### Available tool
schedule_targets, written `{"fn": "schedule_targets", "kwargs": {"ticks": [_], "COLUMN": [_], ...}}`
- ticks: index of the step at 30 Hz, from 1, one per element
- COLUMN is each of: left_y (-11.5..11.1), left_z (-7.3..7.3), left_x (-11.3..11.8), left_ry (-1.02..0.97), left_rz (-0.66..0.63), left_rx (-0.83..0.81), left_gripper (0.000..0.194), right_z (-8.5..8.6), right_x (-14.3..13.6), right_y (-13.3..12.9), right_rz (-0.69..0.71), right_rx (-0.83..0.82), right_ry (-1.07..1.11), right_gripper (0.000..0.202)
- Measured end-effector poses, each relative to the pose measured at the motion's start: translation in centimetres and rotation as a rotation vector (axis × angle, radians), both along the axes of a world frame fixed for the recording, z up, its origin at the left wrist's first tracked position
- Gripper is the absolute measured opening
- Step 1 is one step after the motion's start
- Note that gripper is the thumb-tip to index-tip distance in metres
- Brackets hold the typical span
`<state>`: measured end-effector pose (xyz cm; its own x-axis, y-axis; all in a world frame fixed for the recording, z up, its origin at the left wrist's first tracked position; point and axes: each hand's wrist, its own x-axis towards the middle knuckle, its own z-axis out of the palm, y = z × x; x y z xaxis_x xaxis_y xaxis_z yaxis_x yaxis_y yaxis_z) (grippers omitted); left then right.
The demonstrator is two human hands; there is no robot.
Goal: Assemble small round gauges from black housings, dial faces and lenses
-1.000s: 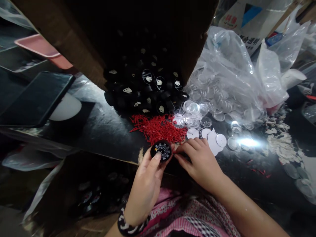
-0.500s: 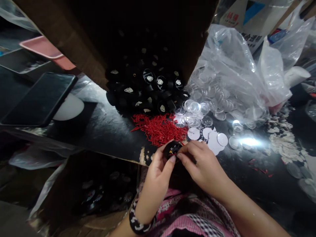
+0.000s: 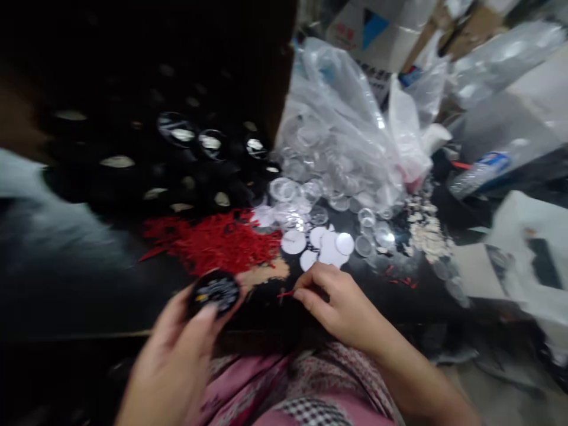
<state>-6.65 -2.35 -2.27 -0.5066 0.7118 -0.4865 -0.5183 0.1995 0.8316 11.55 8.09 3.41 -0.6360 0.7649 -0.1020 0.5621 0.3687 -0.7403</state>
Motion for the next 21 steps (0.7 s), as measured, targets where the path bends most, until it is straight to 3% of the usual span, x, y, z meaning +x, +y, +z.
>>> {"fn": "schedule_targets", "kwargs": {"ticks": [3,5,8,11,13,14,16,18,21], "left_y": [0.0,0.1,0.8,2.2,2.7,2.7,2.2,1.5,0.6], "left_z": [-0.6,-0.1,1.1,1.5,1.5,1.5,1.5,1.4,1.0], "left_x": [-1.1,-1.0,0.1,0.8,0.9,0.8,0.5,0.1,-0.1], "left_ry": [-0.008,-0.05,-0.14,-0.192,-0.176,-0.157,-0.131,-0.129,-0.151], "left_rz": [0.06,0.066,0.038,-0.034,-0.019,0.007,0.042,0.036,0.014], "left_rx": [0.038,0.057,0.095,0.206,0.249,0.256,0.245,0.224,0.193], "left_gripper": [0.021,0.022,0.029,0.026,0.024,0.024,0.025,0.025,0.026], "right_z": [0.0,0.4,0.4,0.2,0.0,-0.3,-1.0,-1.7,-2.3], "right_x": [6.5,10.8,13.6,9.7,4.7,2.2,-1.9,-4.3,-5.0], "right_y": [0.8,1.1,1.7,1.6,1.1,0.9,1.0,1.5,2.4], "right_rz": [-0.217,-0.313,-0.382,-0.307,-0.094,0.033,0.161,0.231,0.253], "right_rx": [0.099,0.135,0.17,0.25,0.225,0.202,0.275,0.381,0.471], "right_ry": [-0.152,-0.274,-0.485,-0.381,-0.228,-0.202,-0.247,-0.33,-0.435], "right_gripper": [0.011,0.014,0.017,0.017,0.017,0.018,0.02,0.019,0.015]}}
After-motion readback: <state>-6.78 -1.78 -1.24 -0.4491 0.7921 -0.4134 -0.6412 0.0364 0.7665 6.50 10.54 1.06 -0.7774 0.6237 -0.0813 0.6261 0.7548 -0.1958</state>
